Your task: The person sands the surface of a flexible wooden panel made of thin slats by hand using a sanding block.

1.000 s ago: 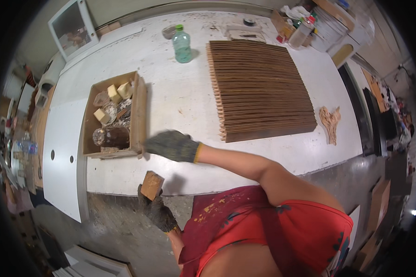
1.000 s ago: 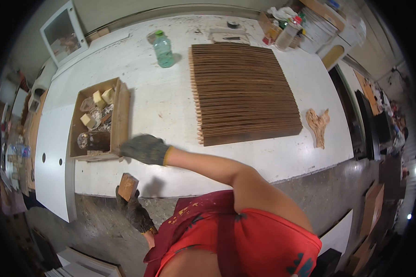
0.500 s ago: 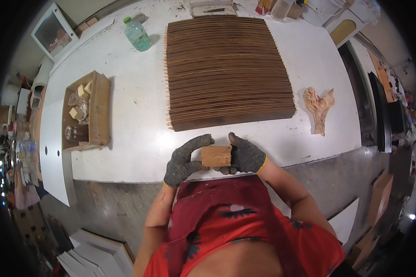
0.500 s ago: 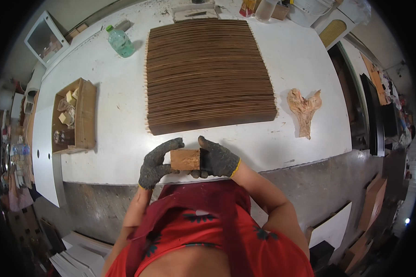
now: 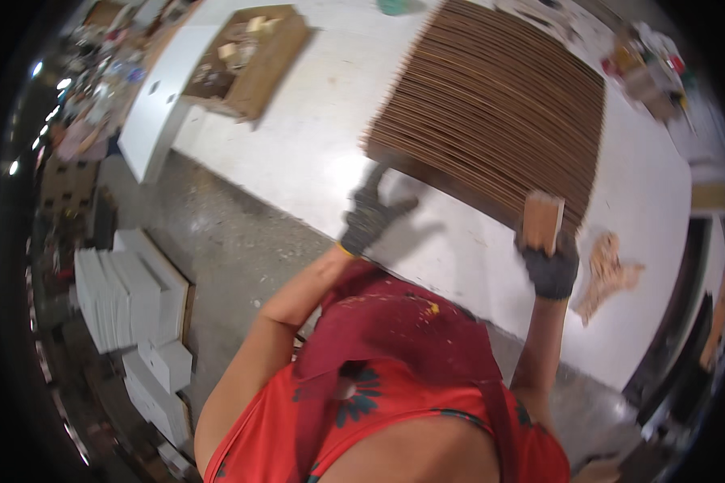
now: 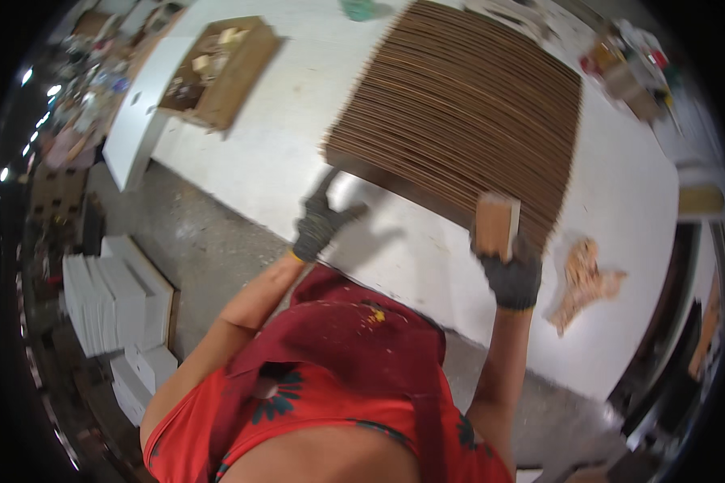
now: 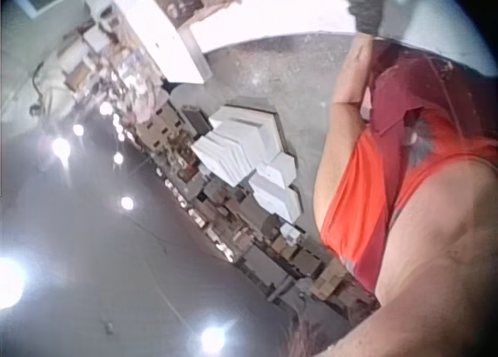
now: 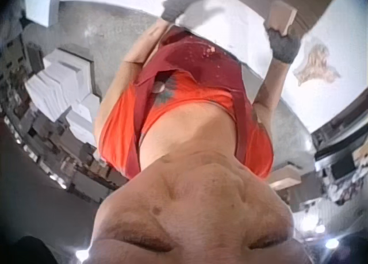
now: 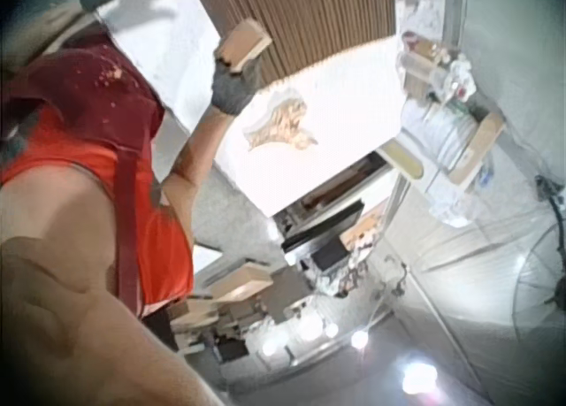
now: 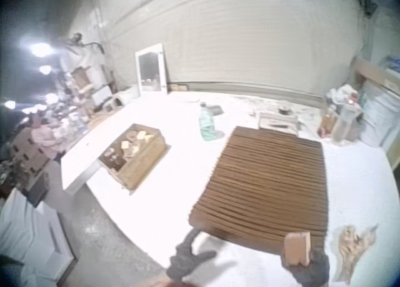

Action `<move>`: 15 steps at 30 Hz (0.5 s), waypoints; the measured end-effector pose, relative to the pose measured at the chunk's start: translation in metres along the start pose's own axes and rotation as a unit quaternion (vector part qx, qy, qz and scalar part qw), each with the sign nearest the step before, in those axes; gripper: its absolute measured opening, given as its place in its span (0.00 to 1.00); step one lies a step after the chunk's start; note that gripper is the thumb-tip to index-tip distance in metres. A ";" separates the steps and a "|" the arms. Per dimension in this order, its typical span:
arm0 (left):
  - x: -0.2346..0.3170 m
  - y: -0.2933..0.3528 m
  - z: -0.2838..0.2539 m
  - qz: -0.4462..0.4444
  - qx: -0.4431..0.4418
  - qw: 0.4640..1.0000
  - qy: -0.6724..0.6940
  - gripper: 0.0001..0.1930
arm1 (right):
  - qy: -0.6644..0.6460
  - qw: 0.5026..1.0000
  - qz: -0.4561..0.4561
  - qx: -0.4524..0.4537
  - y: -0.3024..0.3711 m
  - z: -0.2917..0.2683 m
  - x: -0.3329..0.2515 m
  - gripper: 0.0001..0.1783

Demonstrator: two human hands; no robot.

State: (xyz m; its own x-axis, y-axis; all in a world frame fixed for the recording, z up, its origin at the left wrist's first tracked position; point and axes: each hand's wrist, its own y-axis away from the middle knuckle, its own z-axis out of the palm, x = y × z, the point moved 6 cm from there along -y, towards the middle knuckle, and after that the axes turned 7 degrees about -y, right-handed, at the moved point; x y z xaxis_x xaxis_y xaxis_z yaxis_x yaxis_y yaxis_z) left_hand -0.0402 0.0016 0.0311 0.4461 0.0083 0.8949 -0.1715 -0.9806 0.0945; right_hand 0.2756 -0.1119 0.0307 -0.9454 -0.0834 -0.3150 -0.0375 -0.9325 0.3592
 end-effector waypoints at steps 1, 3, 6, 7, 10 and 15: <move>-0.012 -0.006 -0.007 0.096 0.083 0.991 -0.046 0.46 | 0.063 0.997 -0.054 -0.003 -0.009 0.006 -0.018 0.37; -0.014 -0.035 -0.014 0.200 0.141 0.948 -0.205 0.49 | 0.232 0.964 -0.122 -0.049 -0.022 0.037 -0.042 0.35; 0.005 -0.072 -0.001 0.309 0.111 0.913 -0.241 0.48 | 0.450 0.870 -0.203 0.000 -0.038 0.062 -0.049 0.29; 0.001 -0.083 0.004 0.292 0.101 0.910 -0.277 0.47 | 0.452 0.867 -0.212 -0.008 -0.045 0.072 -0.043 0.28; -0.025 -0.102 0.015 0.293 0.081 0.894 -0.328 0.42 | 0.683 0.654 -0.321 -0.052 -0.064 0.085 -0.017 0.28; -0.019 -0.097 0.012 0.305 0.093 0.889 -0.329 0.39 | 0.813 0.418 -0.383 -0.134 -0.075 0.100 0.018 0.28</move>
State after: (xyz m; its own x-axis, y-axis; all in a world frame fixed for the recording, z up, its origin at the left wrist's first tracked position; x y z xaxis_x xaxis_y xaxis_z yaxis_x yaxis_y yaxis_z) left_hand -0.0216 0.0946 -0.0008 0.7469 -0.5931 0.3007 -0.4374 -0.7788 -0.4497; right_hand 0.2295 -0.0083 0.0860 0.7874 0.3511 -0.5068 0.1165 -0.8920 -0.4369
